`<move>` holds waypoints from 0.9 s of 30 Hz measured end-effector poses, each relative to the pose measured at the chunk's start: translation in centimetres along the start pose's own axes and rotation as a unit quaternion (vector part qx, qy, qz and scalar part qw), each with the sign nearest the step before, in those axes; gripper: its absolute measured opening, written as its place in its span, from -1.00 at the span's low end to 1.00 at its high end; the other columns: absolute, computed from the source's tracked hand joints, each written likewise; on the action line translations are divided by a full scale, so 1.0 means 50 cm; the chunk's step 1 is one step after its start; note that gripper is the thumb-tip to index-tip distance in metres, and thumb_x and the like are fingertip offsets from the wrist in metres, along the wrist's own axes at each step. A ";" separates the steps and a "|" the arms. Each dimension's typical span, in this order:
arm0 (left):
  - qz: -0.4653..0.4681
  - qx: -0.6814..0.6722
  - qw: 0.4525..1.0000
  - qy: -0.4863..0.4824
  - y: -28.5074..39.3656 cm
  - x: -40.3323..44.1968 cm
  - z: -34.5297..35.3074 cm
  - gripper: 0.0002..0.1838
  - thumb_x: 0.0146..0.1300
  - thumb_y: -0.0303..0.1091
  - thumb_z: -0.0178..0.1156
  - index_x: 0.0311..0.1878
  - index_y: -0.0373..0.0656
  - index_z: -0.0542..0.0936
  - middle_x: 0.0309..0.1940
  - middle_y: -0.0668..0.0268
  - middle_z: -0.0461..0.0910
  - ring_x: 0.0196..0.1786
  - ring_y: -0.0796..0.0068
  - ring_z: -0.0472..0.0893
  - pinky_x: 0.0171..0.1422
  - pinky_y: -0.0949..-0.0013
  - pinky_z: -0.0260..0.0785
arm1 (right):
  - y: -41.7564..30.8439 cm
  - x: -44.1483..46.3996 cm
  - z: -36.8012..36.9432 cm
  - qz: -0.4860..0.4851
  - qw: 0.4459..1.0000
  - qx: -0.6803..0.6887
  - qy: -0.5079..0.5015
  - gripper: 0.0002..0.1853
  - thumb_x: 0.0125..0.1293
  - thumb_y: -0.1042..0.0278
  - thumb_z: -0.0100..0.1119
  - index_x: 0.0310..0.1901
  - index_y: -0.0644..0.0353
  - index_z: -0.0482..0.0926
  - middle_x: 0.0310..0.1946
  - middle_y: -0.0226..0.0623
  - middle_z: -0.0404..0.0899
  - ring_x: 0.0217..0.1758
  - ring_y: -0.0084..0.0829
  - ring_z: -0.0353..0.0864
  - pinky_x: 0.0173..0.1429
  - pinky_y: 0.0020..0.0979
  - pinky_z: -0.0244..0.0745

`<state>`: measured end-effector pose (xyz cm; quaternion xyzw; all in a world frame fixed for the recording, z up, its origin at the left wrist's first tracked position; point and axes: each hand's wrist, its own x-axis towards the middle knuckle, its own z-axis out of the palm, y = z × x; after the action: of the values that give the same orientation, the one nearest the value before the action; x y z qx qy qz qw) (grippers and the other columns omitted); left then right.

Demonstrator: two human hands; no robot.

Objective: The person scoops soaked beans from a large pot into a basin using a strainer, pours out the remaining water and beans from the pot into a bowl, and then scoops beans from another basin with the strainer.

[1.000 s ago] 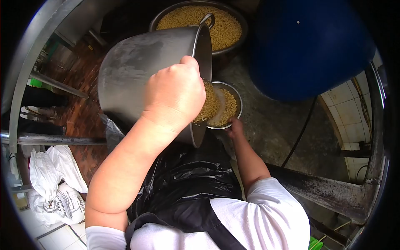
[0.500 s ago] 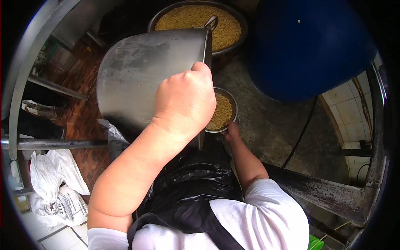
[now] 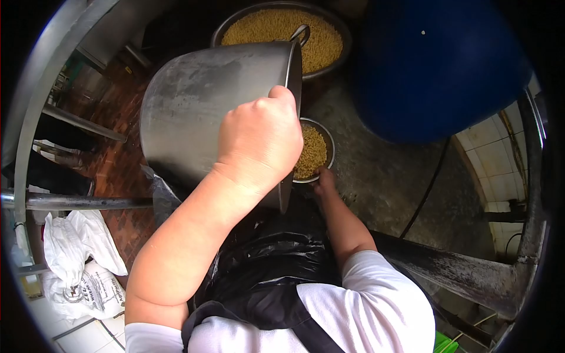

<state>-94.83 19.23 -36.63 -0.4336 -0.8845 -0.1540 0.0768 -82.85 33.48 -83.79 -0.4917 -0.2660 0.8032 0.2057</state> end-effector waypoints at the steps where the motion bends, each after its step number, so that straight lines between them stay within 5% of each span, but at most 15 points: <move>1: 0.001 -0.001 1.000 0.002 -0.004 0.000 -0.004 -0.90 0.32 -0.43 0.23 -0.27 -0.28 0.59 -0.48 -0.09 0.73 -0.33 -0.16 0.80 -0.15 -0.09 0.70 | -0.004 -0.003 -0.003 -0.002 1.000 0.000 0.000 -0.75 0.22 0.53 0.11 -0.04 0.22 0.51 -0.30 -0.24 0.60 -0.30 -0.17 0.72 -0.24 0.07 0.79; 7: -0.064 -0.042 0.994 0.072 -0.098 -0.008 -0.042 -0.85 0.32 -0.40 0.17 -0.20 -0.30 0.63 -0.37 -0.19 0.70 -0.20 -0.30 0.74 -0.04 -0.18 0.59 | -0.018 -0.033 -0.023 0.010 0.999 0.036 -0.020 -0.79 0.25 0.51 0.13 -0.07 0.23 0.51 -0.26 -0.21 0.60 -0.21 -0.15 0.73 -0.16 0.12 0.76; 9: -0.078 -0.096 0.987 0.103 -0.161 -0.016 -0.055 -0.84 0.31 -0.39 0.18 -0.30 -0.31 0.58 -0.50 -0.06 0.63 -0.43 0.01 0.67 -0.21 0.02 0.50 | -0.030 -0.051 -0.027 0.009 0.998 0.040 -0.046 -0.70 0.24 0.51 0.12 0.03 0.28 0.50 -0.18 -0.16 0.62 -0.17 -0.11 0.73 -0.14 0.13 0.74; 13: -0.113 -0.150 0.973 0.131 -0.233 -0.033 -0.088 -0.82 0.31 -0.43 0.22 -0.39 -0.27 0.50 -0.61 0.26 0.45 -0.48 0.55 0.45 -0.32 0.24 0.39 | -0.062 -0.076 -0.034 0.031 0.997 0.032 -0.062 -0.46 0.20 0.56 0.11 0.27 0.35 0.46 0.06 -0.05 0.67 0.00 -0.02 0.79 -0.11 0.10 0.82; 15: -0.154 -0.172 0.965 0.127 -0.280 -0.030 -0.107 -0.84 0.28 -0.40 0.21 -0.35 -0.30 0.56 -0.55 0.07 0.60 -0.46 0.26 0.63 -0.26 0.13 0.48 | -0.069 -0.073 -0.048 0.029 0.998 -0.002 -0.062 -0.44 0.21 0.54 0.11 0.31 0.34 0.46 0.06 -0.05 0.67 0.01 0.00 0.79 -0.11 0.10 0.80; 19: -0.229 -0.298 0.915 0.145 -0.453 -0.030 -0.133 -0.82 0.32 -0.48 0.16 -0.44 -0.19 0.47 -0.58 0.47 0.39 -0.48 0.66 0.42 -0.36 0.36 0.29 | -0.082 -0.074 -0.065 0.027 0.996 0.042 -0.072 -0.44 0.20 0.51 0.11 0.29 0.32 0.45 0.09 -0.08 0.65 0.06 0.02 0.73 -0.03 0.17 0.74; 22: -0.253 -0.289 0.904 0.188 -0.583 -0.047 -0.128 -0.76 0.32 -0.52 0.13 -0.44 -0.17 0.31 -0.50 0.49 0.21 -0.40 0.69 0.20 -0.33 0.35 0.13 | -0.119 -0.096 -0.077 0.010 0.989 0.113 -0.092 -0.42 0.20 0.49 0.11 0.31 0.32 0.47 0.17 -0.05 0.64 0.17 0.06 0.71 0.14 0.23 0.74; 27: -0.318 -0.253 0.889 0.211 -0.665 -0.108 -0.125 -0.80 0.31 -0.54 0.10 -0.40 -0.19 0.29 -0.47 0.47 0.19 -0.36 0.67 0.18 -0.30 0.34 0.12 | -0.241 -0.162 -0.082 -0.019 0.996 0.068 -0.054 -0.42 0.22 0.46 0.09 0.32 0.37 0.49 0.24 0.00 0.65 0.23 0.13 0.71 0.23 0.37 0.70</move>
<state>-117.82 -6.08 -39.06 -0.0909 -0.8690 -0.4767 0.0967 -74.84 38.93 -72.22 -0.4270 -0.2311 0.8409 0.2392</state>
